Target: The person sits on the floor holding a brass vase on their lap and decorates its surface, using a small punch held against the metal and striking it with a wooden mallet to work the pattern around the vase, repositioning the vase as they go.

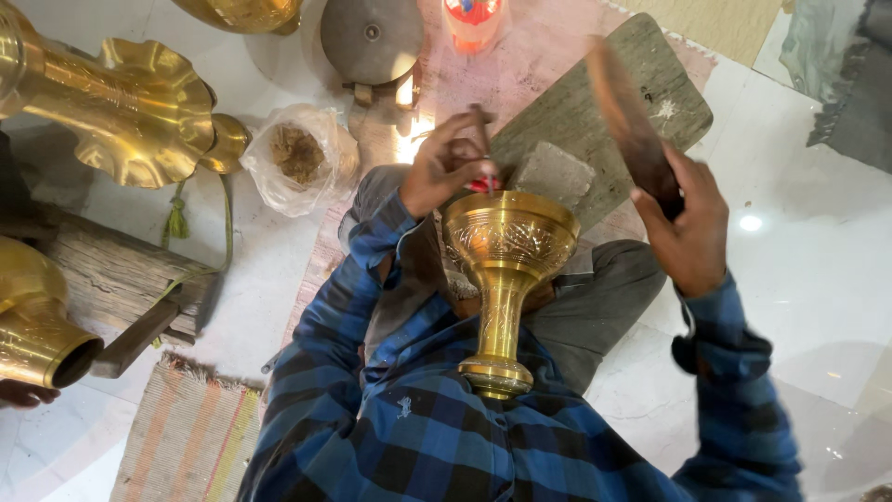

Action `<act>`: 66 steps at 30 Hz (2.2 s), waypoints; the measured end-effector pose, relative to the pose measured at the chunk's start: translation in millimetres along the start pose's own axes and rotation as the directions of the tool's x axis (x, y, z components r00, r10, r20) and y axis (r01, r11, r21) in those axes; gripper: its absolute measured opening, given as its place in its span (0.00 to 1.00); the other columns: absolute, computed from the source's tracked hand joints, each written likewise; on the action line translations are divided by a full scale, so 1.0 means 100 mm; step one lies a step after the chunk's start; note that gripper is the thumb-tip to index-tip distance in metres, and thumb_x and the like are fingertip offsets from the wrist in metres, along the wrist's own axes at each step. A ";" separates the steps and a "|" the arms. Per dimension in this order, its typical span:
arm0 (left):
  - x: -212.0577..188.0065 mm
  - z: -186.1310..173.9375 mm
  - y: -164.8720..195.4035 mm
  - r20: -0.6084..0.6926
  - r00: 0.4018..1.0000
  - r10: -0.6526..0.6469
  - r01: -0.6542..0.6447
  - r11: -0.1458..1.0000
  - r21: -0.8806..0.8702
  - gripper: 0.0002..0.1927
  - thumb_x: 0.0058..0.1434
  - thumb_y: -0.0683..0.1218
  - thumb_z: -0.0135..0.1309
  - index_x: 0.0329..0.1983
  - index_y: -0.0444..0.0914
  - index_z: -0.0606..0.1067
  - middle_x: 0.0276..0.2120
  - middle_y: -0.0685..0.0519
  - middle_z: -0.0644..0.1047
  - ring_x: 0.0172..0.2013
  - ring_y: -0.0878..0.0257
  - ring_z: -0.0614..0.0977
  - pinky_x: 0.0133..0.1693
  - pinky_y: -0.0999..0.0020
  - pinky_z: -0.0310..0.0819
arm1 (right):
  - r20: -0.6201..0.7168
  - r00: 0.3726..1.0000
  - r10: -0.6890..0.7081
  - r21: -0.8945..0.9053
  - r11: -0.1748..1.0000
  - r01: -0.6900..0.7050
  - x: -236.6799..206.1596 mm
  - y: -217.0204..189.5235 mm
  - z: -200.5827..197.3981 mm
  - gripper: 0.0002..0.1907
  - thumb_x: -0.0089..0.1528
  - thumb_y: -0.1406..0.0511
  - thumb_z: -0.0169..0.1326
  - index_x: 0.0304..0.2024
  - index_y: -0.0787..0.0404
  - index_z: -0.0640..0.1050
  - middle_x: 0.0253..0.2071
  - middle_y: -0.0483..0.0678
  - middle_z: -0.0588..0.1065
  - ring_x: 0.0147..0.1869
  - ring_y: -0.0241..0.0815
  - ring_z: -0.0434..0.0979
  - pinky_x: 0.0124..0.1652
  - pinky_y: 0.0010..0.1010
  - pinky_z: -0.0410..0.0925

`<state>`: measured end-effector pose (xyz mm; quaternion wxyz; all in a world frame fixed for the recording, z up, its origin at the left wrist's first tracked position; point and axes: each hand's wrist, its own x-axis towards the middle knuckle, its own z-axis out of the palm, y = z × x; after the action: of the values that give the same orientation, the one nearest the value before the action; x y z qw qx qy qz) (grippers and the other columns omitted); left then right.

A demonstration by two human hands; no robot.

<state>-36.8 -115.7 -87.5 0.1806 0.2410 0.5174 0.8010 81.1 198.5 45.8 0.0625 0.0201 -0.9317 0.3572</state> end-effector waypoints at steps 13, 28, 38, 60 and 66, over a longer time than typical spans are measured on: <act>1.08 1.28 -0.39 0.593 0.683 -0.425 -0.062 0.776 0.628 0.31 0.52 0.43 0.69 0.59 0.43 0.71 0.24 0.52 0.83 0.26 0.63 0.86 0.29 0.66 0.76 | -0.037 0.795 0.605 0.672 0.604 -0.428 -1.73 0.93 0.54 0.33 0.66 0.72 0.54 0.73 0.65 0.62 0.67 0.57 0.70 0.71 0.47 0.70 0.65 0.34 0.65; 1.18 1.42 -0.49 0.571 0.575 -0.586 0.007 0.701 0.713 0.36 0.52 0.41 0.68 0.64 0.39 0.69 0.25 0.50 0.84 0.27 0.64 0.87 0.30 0.68 0.77 | -0.074 0.825 0.560 0.565 0.705 -0.429 -1.71 1.08 0.19 0.37 0.60 0.76 0.55 0.73 0.62 0.65 0.64 0.55 0.72 0.65 0.47 0.73 0.62 0.36 0.67; 1.17 1.49 -0.41 0.543 0.585 -0.603 0.036 0.688 0.725 0.37 0.52 0.41 0.68 0.66 0.39 0.69 0.25 0.51 0.84 0.26 0.66 0.87 0.30 0.69 0.77 | -0.014 0.877 0.479 0.525 0.750 -0.402 -1.40 1.13 -0.11 0.36 0.63 0.74 0.57 0.74 0.60 0.64 0.63 0.58 0.72 0.66 0.49 0.74 0.64 0.38 0.69; 1.15 1.49 -0.35 0.529 0.598 -0.602 0.000 0.660 0.752 0.36 0.53 0.43 0.68 0.65 0.41 0.69 0.22 0.51 0.83 0.23 0.64 0.86 0.29 0.66 0.76 | -0.034 0.896 0.442 0.458 0.804 -0.379 -1.30 1.21 -0.23 0.36 0.63 0.76 0.56 0.73 0.66 0.63 0.64 0.58 0.71 0.66 0.49 0.72 0.62 0.38 0.68; 1.16 1.48 -0.39 0.531 0.601 -0.597 -0.034 0.644 0.764 0.37 0.52 0.43 0.69 0.65 0.40 0.69 0.22 0.49 0.83 0.23 0.63 0.85 0.28 0.67 0.75 | 0.000 0.865 0.501 0.442 0.776 -0.450 -1.26 1.14 -0.23 0.36 0.62 0.76 0.56 0.72 0.59 0.66 0.62 0.55 0.73 0.64 0.47 0.75 0.62 0.37 0.70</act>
<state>-45.4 72.0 -48.5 0.4055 0.5034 0.6935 0.3181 198.8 298.1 -28.9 0.0188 -0.2240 -0.7994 0.5571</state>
